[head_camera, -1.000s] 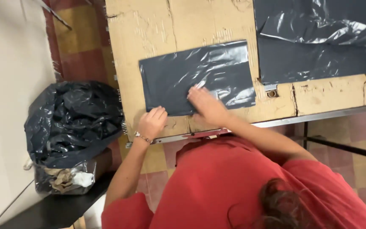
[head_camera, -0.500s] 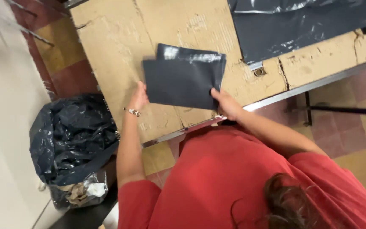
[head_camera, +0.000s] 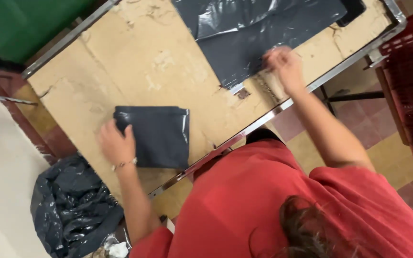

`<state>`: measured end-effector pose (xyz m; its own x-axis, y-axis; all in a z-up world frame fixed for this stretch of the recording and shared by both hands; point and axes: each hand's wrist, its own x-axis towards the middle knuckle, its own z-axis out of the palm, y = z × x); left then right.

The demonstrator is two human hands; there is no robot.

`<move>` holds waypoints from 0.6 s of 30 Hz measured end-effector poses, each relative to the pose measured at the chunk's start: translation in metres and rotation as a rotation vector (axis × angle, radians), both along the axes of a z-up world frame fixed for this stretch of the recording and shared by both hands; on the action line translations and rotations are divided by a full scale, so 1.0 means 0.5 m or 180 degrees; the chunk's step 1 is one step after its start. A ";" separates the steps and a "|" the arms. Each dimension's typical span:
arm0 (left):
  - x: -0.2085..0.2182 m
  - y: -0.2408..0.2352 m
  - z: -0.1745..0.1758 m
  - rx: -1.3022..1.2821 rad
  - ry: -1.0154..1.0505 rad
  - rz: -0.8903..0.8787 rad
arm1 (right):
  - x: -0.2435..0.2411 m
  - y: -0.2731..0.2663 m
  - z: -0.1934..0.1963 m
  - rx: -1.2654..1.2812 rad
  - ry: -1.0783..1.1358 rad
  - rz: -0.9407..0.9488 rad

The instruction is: Fold plastic bags and place them into a red plastic crate

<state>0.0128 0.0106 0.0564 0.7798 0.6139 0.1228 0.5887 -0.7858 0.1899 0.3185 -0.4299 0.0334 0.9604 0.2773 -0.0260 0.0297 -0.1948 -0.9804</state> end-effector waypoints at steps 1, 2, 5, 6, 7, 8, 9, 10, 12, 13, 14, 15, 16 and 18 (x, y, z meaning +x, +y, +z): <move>0.069 -0.035 -0.021 0.0001 0.0004 -0.0015 | 0.067 -0.033 0.011 0.0001 0.0004 -0.0015; 0.138 -0.070 -0.041 0.0196 -0.0337 -0.0652 | 0.134 -0.068 0.023 -0.0289 -0.0892 -0.0347; 0.403 -0.245 0.004 0.0254 -0.0485 -0.1715 | 0.332 -0.150 0.022 -0.0686 -0.1803 -0.0792; 0.501 -0.319 0.039 0.0118 -0.0256 -0.2112 | 0.400 -0.177 0.017 -0.0781 -0.1783 -0.0897; 0.579 -0.364 0.028 0.0135 -0.0270 -0.2138 | 0.451 -0.188 0.006 -0.0774 -0.1796 -0.0928; 0.657 -0.409 0.015 -0.0214 -0.0149 -0.2377 | 0.504 -0.198 -0.006 -0.1317 -0.1495 -0.0855; 0.732 -0.454 -0.001 -0.0578 -0.0020 -0.2607 | 0.555 -0.208 -0.021 -0.1859 -0.1176 -0.0763; 0.797 -0.474 -0.019 -0.0572 -0.0026 -0.2630 | 0.601 -0.206 -0.054 -0.1860 -0.1179 -0.0787; 0.919 -0.515 -0.050 -0.0662 0.0497 -0.2536 | 0.694 -0.198 -0.117 -0.1828 -0.0983 -0.0116; 0.949 -0.518 -0.047 -0.0667 0.0517 -0.2519 | 0.716 -0.184 -0.128 -0.1822 -0.0967 -0.0097; 0.979 -0.520 -0.044 -0.0634 0.0825 -0.2579 | 0.737 -0.169 -0.140 -0.2241 -0.0860 0.0103; 1.003 -0.516 -0.041 -0.0597 0.1147 -0.2626 | 0.752 -0.148 -0.154 -0.2645 -0.0746 0.0315; 1.002 -0.507 -0.058 -0.0599 0.1178 -0.2600 | 0.740 -0.128 -0.121 -0.2626 -0.0727 0.0346; 1.006 -0.482 -0.089 0.0049 0.1479 -0.2794 | 0.722 -0.086 -0.048 -0.3712 0.0059 0.0730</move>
